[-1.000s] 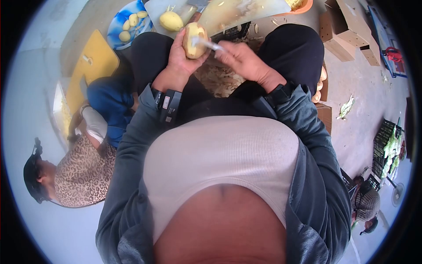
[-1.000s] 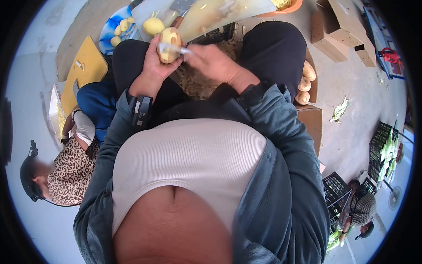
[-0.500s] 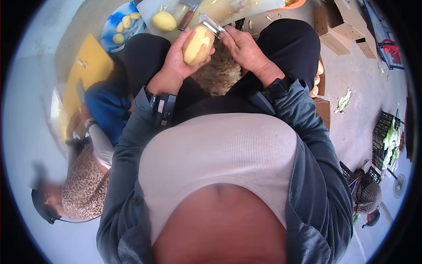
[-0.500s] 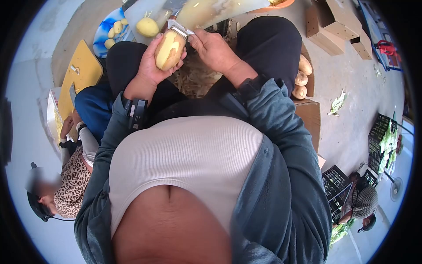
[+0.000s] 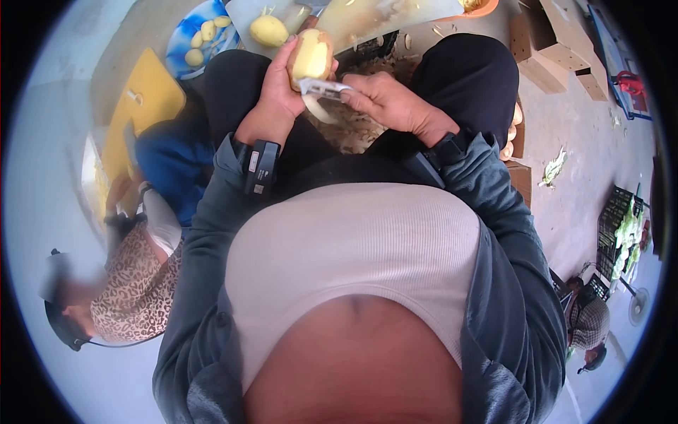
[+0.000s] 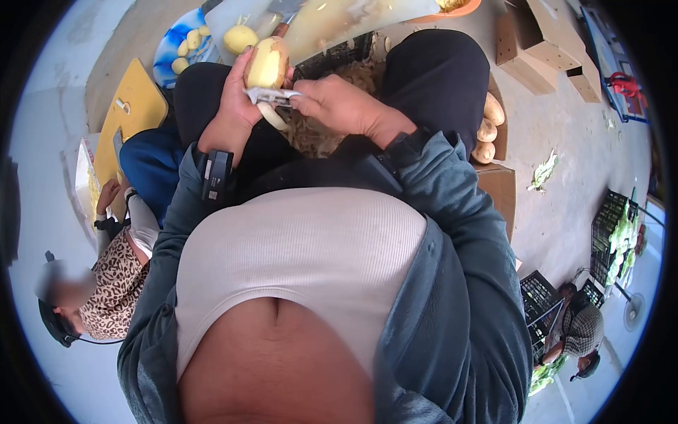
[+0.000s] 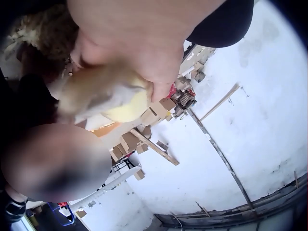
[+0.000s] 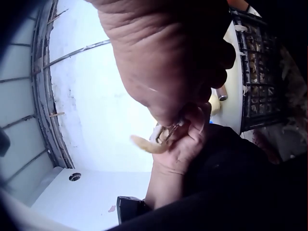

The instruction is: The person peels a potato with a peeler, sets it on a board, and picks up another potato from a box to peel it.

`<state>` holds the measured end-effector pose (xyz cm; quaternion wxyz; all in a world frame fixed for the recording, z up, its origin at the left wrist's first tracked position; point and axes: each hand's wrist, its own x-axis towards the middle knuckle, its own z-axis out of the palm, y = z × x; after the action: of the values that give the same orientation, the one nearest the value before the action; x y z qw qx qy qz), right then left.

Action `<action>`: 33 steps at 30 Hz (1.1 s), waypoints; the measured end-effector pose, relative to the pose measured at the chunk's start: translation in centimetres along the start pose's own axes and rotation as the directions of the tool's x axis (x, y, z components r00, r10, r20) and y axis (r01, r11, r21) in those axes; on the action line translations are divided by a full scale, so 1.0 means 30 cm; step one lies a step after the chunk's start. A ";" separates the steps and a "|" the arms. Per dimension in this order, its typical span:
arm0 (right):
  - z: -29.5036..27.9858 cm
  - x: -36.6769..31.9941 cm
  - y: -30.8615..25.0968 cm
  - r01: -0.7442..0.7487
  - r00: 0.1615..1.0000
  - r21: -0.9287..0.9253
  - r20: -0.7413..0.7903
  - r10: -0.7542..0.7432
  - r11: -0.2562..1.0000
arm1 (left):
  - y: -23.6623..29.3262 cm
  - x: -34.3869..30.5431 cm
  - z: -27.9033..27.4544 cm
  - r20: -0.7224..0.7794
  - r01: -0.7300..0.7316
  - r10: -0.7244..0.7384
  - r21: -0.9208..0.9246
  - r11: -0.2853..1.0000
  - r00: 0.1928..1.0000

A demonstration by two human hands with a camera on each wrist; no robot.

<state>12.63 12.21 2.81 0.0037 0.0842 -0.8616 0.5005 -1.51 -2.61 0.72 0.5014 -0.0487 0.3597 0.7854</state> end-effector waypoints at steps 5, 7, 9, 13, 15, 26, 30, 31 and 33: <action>-0.022 0.010 0.020 0.015 0.973 0.041 -0.229 -0.005 0.999 | -0.011 -0.010 0.010 -0.165 -0.061 0.057 -0.021 0.998 0.985; -0.010 0.014 0.042 -0.024 0.949 -0.016 -0.314 0.018 1.000 | -0.014 -0.006 -0.013 0.035 0.017 -0.016 -0.039 0.999 0.999; -0.003 0.022 0.051 -0.074 0.916 -0.126 -0.401 0.018 0.989 | -0.019 -0.008 -0.004 0.005 0.027 -0.027 -0.029 0.999 1.000; 0.013 0.031 0.056 0.008 0.926 -0.341 -0.353 -0.136 0.940 | -0.031 -0.022 0.010 -0.036 0.036 -0.037 -0.035 0.999 0.999; 0.014 0.032 0.060 -0.030 0.928 -0.374 -0.356 -0.114 0.927 | -0.029 -0.026 0.011 -0.030 0.042 -0.042 0.001 0.999 0.999; -0.036 0.038 0.107 -0.272 0.856 -0.211 -0.498 0.136 0.939 | -0.013 -0.024 0.004 0.175 0.063 -0.072 0.055 0.996 0.982; -0.025 0.037 0.067 -0.163 0.868 -0.114 -0.489 0.087 0.980 | -0.013 -0.022 0.012 0.101 0.025 -0.026 0.005 1.000 0.995; -0.023 0.035 0.061 -0.160 0.869 -0.116 -0.488 0.084 0.980 | -0.014 -0.021 0.013 0.091 0.026 -0.023 -0.030 0.999 0.996; -0.025 0.033 0.035 -0.153 0.888 -0.030 -0.444 0.124 0.988 | -0.011 -0.017 0.011 0.097 0.030 -0.026 -0.033 0.999 0.995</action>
<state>11.44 13.23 2.37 0.1654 -0.0931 -0.8579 0.4775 -0.89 -2.71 1.03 0.5283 -0.0243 0.3206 0.7859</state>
